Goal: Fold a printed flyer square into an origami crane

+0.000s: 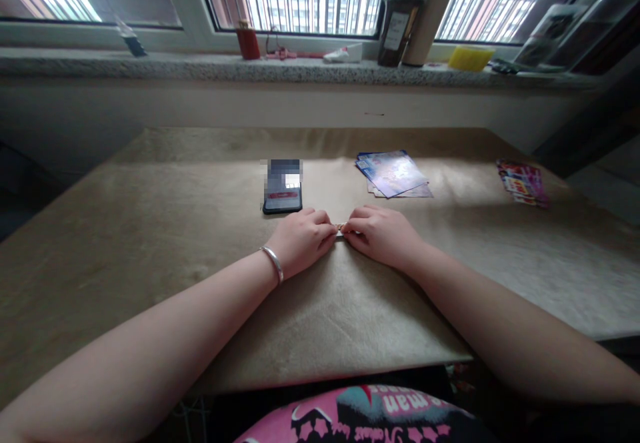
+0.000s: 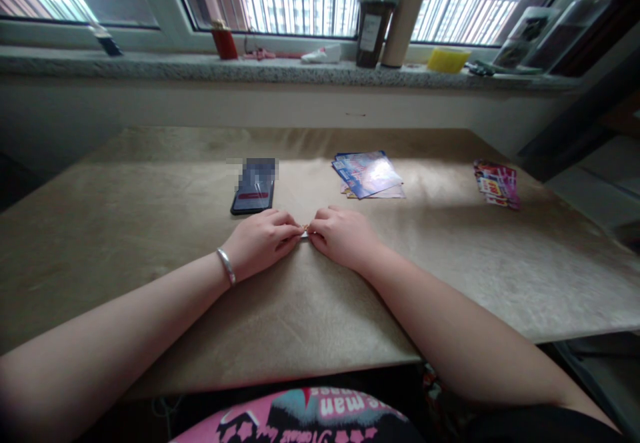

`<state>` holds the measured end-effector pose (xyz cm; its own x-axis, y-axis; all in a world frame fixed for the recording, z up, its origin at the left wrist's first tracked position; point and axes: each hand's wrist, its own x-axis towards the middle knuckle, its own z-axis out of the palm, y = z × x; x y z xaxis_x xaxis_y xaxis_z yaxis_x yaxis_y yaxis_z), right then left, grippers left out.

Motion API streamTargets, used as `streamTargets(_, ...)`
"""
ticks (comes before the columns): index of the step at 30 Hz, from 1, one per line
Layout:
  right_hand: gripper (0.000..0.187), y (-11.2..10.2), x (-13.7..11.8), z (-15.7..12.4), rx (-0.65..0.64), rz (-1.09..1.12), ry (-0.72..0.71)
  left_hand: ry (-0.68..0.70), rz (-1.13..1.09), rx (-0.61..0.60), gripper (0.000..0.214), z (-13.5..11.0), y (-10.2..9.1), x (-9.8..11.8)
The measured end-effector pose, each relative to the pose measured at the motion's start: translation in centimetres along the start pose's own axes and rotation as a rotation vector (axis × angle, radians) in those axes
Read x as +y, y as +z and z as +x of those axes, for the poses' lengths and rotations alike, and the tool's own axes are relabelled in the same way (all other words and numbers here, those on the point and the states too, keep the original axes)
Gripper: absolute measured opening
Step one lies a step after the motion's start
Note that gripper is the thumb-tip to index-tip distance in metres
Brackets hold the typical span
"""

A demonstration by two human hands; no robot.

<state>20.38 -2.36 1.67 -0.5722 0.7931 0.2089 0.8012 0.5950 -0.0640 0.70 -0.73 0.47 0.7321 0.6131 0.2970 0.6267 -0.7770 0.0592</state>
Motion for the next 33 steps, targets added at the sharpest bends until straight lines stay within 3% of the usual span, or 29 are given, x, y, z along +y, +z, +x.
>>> streamTargets(15,0.022,1.9,0.7,1.0,0.042,0.114,0.003,-0.043,0.016,-0.006,0.016,0.3,0.4,-0.1)
streamTargets(33,0.011,2.5,1.1,1.6,0.112,0.267,0.128,-0.069,-0.042,-0.014,0.018,0.4,0.8,-0.3)
